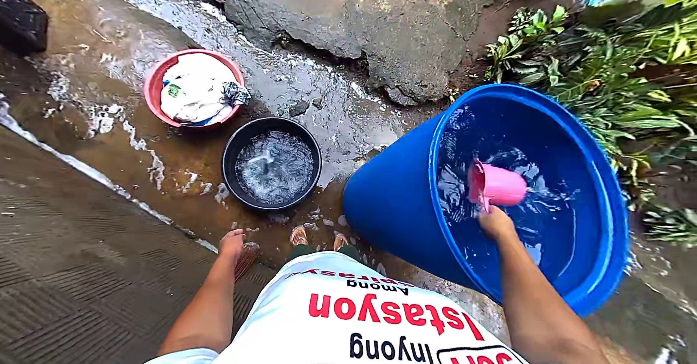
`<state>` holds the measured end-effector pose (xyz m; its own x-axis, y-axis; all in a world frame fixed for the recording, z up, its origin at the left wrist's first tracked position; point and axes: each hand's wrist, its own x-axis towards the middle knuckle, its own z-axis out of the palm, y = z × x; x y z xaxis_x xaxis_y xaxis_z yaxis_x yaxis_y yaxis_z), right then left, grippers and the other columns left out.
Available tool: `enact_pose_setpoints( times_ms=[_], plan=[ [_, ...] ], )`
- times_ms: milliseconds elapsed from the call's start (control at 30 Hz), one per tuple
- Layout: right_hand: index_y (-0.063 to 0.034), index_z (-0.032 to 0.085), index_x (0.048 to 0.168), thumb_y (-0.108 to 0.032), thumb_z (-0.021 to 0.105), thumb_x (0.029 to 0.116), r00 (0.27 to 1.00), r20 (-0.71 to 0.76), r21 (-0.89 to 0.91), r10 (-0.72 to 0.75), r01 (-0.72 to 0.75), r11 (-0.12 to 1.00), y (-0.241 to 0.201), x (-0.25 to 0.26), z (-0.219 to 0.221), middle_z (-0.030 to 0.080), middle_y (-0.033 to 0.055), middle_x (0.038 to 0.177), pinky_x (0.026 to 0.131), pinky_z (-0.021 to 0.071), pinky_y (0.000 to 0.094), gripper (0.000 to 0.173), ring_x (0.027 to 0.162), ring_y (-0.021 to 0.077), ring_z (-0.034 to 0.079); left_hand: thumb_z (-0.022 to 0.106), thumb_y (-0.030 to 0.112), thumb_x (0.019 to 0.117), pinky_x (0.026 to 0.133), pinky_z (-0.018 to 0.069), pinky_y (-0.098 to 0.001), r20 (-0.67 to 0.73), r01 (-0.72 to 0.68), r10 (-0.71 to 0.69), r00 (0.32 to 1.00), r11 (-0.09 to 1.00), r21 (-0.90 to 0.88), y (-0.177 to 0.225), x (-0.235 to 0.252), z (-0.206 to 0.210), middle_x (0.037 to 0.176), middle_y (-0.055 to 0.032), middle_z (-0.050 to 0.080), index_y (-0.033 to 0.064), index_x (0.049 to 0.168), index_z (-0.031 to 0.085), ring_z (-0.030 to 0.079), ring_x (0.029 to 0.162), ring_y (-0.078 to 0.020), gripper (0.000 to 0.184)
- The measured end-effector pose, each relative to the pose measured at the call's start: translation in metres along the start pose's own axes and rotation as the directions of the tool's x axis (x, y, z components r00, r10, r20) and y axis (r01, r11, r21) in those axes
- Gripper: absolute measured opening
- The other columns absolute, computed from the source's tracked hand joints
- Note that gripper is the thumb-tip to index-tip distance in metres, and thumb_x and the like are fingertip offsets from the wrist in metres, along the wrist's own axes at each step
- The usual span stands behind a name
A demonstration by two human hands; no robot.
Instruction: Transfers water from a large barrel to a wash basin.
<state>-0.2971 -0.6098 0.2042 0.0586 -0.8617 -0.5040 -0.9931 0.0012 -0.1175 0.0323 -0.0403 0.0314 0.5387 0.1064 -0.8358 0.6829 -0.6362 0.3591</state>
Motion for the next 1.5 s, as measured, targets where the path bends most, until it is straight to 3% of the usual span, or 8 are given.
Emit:
enact_pose_setpoints(
  times_ms=[133, 233, 333, 733, 1033, 1133, 1267, 1500],
  plan=[
    [-0.01, 0.054, 0.114, -0.023, 0.048, 0.1084, 0.995, 0.104, 0.795, -0.006, -0.08, 0.602, 0.0, 0.007, 0.01, 0.051, -0.002, 0.071, 0.048, 0.0441, 0.0225, 0.016, 0.051, 0.006, 0.048, 0.049, 0.015, 0.1076, 0.099, 0.0485, -0.0557, 0.009, -0.012, 0.013, 1.0, 1.0, -0.023, 0.001, -0.004, 0.004, 0.143, -0.0239, 0.055, 0.0049, 0.145, 0.053, 0.058, 0.124, -0.0375, 0.039],
    [-0.0137, 0.057, 0.102, -0.025, 0.039, 0.1102, 0.987, 0.14, 0.979, -0.074, -0.127, 0.159, 0.001, -0.009, -0.001, 0.048, -0.0077, 0.061, 0.041, 0.0389, 0.0147, 0.023, 0.044, 0.0001, 0.043, 0.048, 0.014, 0.1083, 0.1, 0.0477, -0.0571, 0.012, -0.017, 0.017, 1.0, 1.0, -0.012, 0.0, -0.006, 0.006, 0.143, -0.0256, 0.055, 0.0033, 0.144, 0.053, 0.058, 0.125, -0.0394, 0.038],
    [-0.0117, 0.058, 0.11, -0.025, 0.034, 0.1117, 0.987, 0.079, 0.996, -0.143, -0.071, 0.06, -0.002, -0.035, -0.025, 0.048, -0.0079, 0.063, 0.041, 0.0385, 0.0138, 0.027, 0.044, -0.0001, 0.043, 0.047, 0.013, 0.1085, 0.1, 0.0471, -0.0563, 0.032, -0.041, 0.041, 0.999, 0.999, 0.013, -0.002, -0.007, 0.007, 0.141, -0.0275, 0.055, 0.0014, 0.145, 0.052, 0.058, 0.123, -0.0394, 0.039],
    [-0.0114, 0.058, 0.123, -0.021, 0.034, 0.112, 0.889, -0.113, 0.916, -0.443, 0.266, 0.299, -0.081, -0.139, -0.12, 0.051, -0.0067, 0.066, 0.044, 0.0416, 0.0134, 0.028, 0.047, -0.0003, 0.045, 0.047, 0.015, 0.1091, 0.101, 0.0466, -0.0592, 0.049, -0.056, 0.059, 0.997, 0.997, -0.055, -0.003, -0.002, 0.017, 0.144, -0.0274, 0.053, 0.0016, 0.146, 0.052, 0.057, 0.126, -0.0411, 0.039],
    [-0.0051, 0.056, 0.121, -0.014, 0.053, 0.1072, 0.804, -0.05, 0.689, -0.593, 0.457, 0.562, -0.198, -0.165, -0.071, 0.056, 0.0, 0.068, 0.045, 0.0469, 0.0185, 0.016, 0.047, 0.0045, 0.051, 0.048, 0.012, 0.1083, 0.095, 0.0492, -0.0544, 0.003, -0.003, 0.004, 1.0, 0.986, -0.166, -0.038, -0.008, 0.006, 0.14, -0.0277, 0.056, 0.0008, 0.144, 0.052, 0.06, 0.118, -0.0388, 0.038],
    [-0.0038, 0.055, 0.136, -0.022, 0.057, 0.1063, 0.776, -0.043, 0.358, -0.629, 0.6, 0.715, -0.233, -0.155, -0.034, 0.061, 0.0069, 0.077, 0.053, 0.0509, 0.03, 0.035, 0.054, 0.0128, 0.056, 0.048, 0.014, 0.1084, 0.1, 0.0486, -0.0563, -0.001, 0.032, -0.033, 0.999, 0.982, -0.186, -0.055, -0.006, -0.001, 0.143, -0.0257, 0.055, 0.0016, 0.145, 0.052, 0.058, 0.125, -0.0393, 0.039],
    [-0.0069, 0.054, 0.141, -0.03, 0.056, 0.1057, 0.754, -0.035, -0.062, -0.656, 0.654, 0.754, -0.274, -0.151, 0.008, 0.069, 0.028, 0.11, 0.086, 0.0491, 0.0698, 0.042, 0.099, 0.0475, 0.067, 0.045, 0.015, 0.1098, 0.103, 0.0468, -0.0581, -0.014, 0.042, -0.046, 0.999, 0.977, -0.211, -0.062, -0.008, -0.008, 0.145, -0.0266, 0.053, 0.0012, 0.145, 0.052, 0.055, 0.13, -0.041, 0.039],
    [-0.0079, 0.052, 0.143, -0.024, 0.05, 0.1063, 0.665, 0.013, -0.398, -0.747, 0.689, 0.606, -0.313, -0.169, 0.061, 0.069, 0.0293, 0.11, 0.078, 0.0512, 0.0697, 0.04, 0.101, 0.0511, 0.068, 0.043, 0.014, 0.1099, 0.105, 0.0463, -0.0555, -0.004, 0.072, -0.075, 0.997, 0.969, -0.236, -0.057, -0.012, -0.013, 0.146, -0.0241, 0.054, 0.0029, 0.147, 0.05, 0.055, 0.13, -0.038, 0.039]
  ],
)
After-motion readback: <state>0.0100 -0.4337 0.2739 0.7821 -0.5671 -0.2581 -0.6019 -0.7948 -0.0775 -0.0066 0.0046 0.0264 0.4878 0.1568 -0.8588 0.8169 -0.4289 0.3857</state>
